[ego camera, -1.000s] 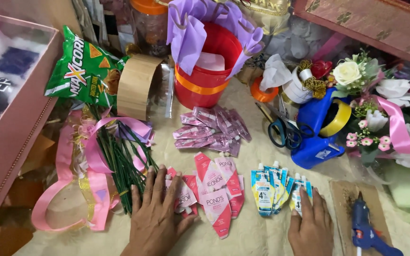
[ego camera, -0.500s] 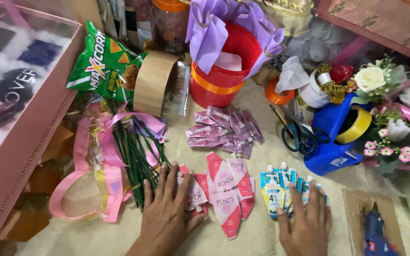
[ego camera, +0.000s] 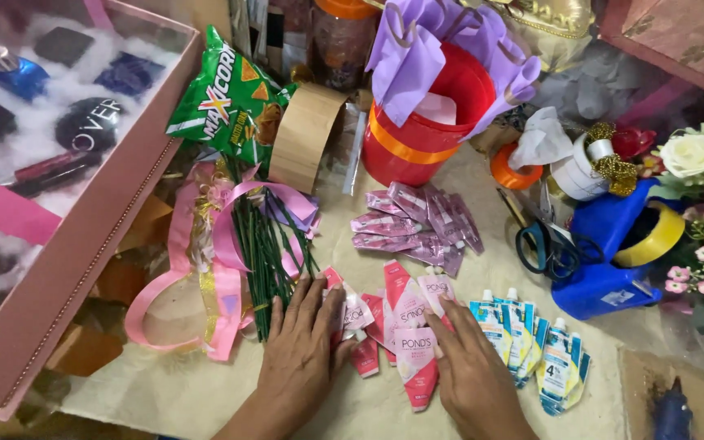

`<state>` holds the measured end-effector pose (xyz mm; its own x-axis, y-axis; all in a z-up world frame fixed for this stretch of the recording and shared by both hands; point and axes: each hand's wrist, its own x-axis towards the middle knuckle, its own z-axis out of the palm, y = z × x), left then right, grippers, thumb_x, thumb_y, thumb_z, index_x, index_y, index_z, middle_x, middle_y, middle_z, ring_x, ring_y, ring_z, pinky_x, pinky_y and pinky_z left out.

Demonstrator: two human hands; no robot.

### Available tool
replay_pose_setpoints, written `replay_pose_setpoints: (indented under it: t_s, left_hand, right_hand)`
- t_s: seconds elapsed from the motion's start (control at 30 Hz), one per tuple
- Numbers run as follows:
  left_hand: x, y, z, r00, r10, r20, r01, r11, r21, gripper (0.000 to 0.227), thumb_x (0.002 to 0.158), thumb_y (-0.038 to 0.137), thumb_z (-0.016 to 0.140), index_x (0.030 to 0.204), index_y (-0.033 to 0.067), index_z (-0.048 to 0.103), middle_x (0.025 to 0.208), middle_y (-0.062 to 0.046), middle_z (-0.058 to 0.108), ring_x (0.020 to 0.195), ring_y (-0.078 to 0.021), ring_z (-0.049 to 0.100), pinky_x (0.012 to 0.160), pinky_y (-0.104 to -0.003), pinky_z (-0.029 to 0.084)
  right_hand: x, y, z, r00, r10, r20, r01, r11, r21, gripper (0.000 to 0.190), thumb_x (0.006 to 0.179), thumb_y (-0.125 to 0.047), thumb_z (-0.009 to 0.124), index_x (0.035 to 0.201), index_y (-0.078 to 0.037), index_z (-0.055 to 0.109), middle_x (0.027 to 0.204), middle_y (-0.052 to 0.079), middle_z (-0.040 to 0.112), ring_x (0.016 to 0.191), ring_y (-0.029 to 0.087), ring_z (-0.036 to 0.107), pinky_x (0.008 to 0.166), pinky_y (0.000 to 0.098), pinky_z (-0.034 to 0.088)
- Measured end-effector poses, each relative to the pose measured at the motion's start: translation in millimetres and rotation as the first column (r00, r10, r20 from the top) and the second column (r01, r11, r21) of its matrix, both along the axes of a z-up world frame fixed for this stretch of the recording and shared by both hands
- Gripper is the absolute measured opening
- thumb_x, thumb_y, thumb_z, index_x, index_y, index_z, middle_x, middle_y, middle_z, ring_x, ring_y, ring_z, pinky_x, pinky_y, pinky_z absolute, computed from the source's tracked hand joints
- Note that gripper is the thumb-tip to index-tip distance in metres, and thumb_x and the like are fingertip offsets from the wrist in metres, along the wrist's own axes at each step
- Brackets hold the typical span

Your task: The person assembles a gift bouquet by preparing small product packets, attaching them to green floral wire stems using a hot glue gun, and arranging them together.

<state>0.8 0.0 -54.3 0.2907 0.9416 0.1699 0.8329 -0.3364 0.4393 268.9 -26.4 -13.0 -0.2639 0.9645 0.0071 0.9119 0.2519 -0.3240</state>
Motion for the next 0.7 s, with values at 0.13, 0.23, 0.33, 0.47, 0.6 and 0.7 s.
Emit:
replay_pose_setpoints:
  t_s: [0.13,0.23,0.33,0.47,0.6,0.7]
  left_hand:
    - [-1.4,-1.4,1.0,1.000,-0.019,0.019,0.019,1.000,0.010,0.067,0.100,0.050,0.055,0.152,0.0111,0.043,0.162,-0.017,0.037,0.156,-0.0351,0.020,0.119,-0.064,0.015]
    - [-1.1,-5.2,0.9,0.997,-0.080,-0.021,0.080,0.997,0.011,0.080,0.096,0.066,0.058,0.157,0.0166,0.039,0.164,-0.017,0.030,0.156,-0.0370,0.015,0.116,-0.067,0.010]
    - [5.0,-9.6,0.4,0.983,-0.050,-0.175,0.088,0.973,0.214,0.123,0.063,0.088,0.082,0.155,0.0182,0.041,0.167,-0.015,0.029,0.158,-0.0374,0.016,0.116,-0.071,0.015]
    - [15.0,-16.8,-9.9,0.966,-0.115,-0.231,0.175,0.949,0.262,0.112,0.078,0.087,0.066,0.157,0.0134,0.035,0.169,-0.017,0.025,0.158,-0.0357,0.019,0.118,-0.068,0.014]
    - [13.9,-6.0,-14.1,0.947,-0.101,-0.304,0.224,0.887,0.403,0.139,0.059,0.111,0.065,0.161,0.0251,0.028,0.167,-0.012,0.024,0.156,-0.0337,0.018,0.124,-0.066,0.007]
    - [8.0,36.7,108.7,0.857,-0.508,-0.090,0.348,0.698,-0.626,0.099,0.097,0.053,0.066,0.166,0.0223,0.002,0.172,-0.015,-0.017,0.156,-0.0365,-0.024,0.118,-0.069,-0.017]
  right_hand:
    - [-4.7,-1.6,7.3,0.996,-0.092,0.017,0.093,0.991,-0.098,0.055,0.096,-0.022,0.046,0.152,-0.019,0.048,0.167,0.005,0.033,0.152,0.028,0.030,0.117,0.0466,0.032]
    - [-4.9,-9.4,-3.1,0.997,-0.066,0.045,0.066,0.998,-0.013,0.051,0.096,-0.024,0.049,0.147,-0.019,0.054,0.164,0.009,0.036,0.151,0.031,0.034,0.113,0.0486,0.038]
    - [-10.0,-12.9,1.6,0.997,0.033,0.068,-0.033,0.999,0.005,0.049,0.097,-0.035,0.049,0.144,-0.021,0.056,0.161,0.011,0.041,0.146,0.039,0.038,0.110,0.0552,0.042]
    - [-19.9,11.4,58.6,0.999,-0.019,0.032,0.023,0.993,-0.112,0.042,0.096,-0.035,0.050,0.134,-0.025,0.064,0.148,0.001,0.058,0.128,0.024,0.060,0.095,0.0448,0.055]
    - [-15.0,72.4,92.1,0.960,-0.180,0.214,0.217,0.962,-0.164,0.052,0.096,-0.030,0.048,0.147,-0.035,0.047,0.151,-0.011,0.056,0.137,0.015,0.056,0.063,0.0270,0.069]
    - [3.7,124.2,76.5,0.970,-0.192,0.150,0.200,0.979,-0.038,0.052,0.099,-0.038,0.043,0.146,-0.018,0.054,0.141,0.010,0.061,0.124,0.039,0.058,0.094,0.0584,0.051]
